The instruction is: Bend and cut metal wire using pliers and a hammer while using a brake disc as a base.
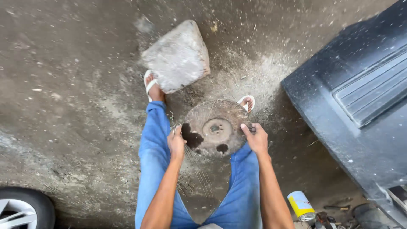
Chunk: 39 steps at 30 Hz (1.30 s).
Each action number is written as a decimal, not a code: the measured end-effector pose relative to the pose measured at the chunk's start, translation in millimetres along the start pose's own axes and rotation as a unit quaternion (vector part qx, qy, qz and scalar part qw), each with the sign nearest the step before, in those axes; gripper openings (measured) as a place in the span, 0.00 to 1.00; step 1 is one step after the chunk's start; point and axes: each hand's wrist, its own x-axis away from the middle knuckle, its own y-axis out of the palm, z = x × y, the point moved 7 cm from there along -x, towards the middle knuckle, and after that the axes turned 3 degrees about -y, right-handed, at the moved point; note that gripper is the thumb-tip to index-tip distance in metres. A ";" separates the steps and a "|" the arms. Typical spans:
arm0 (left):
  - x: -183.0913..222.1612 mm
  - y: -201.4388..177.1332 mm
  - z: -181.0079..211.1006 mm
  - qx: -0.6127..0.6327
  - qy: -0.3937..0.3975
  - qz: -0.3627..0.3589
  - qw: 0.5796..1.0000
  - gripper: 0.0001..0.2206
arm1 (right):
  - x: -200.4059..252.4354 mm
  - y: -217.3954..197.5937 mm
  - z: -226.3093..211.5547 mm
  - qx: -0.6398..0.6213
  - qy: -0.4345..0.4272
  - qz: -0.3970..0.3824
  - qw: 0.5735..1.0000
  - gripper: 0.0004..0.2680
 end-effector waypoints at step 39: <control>48.0 -79.7 257.1 -0.185 0.185 -0.248 0.933 0.11 | 254.2 172.3 150.8 -0.177 0.283 0.113 0.936 0.20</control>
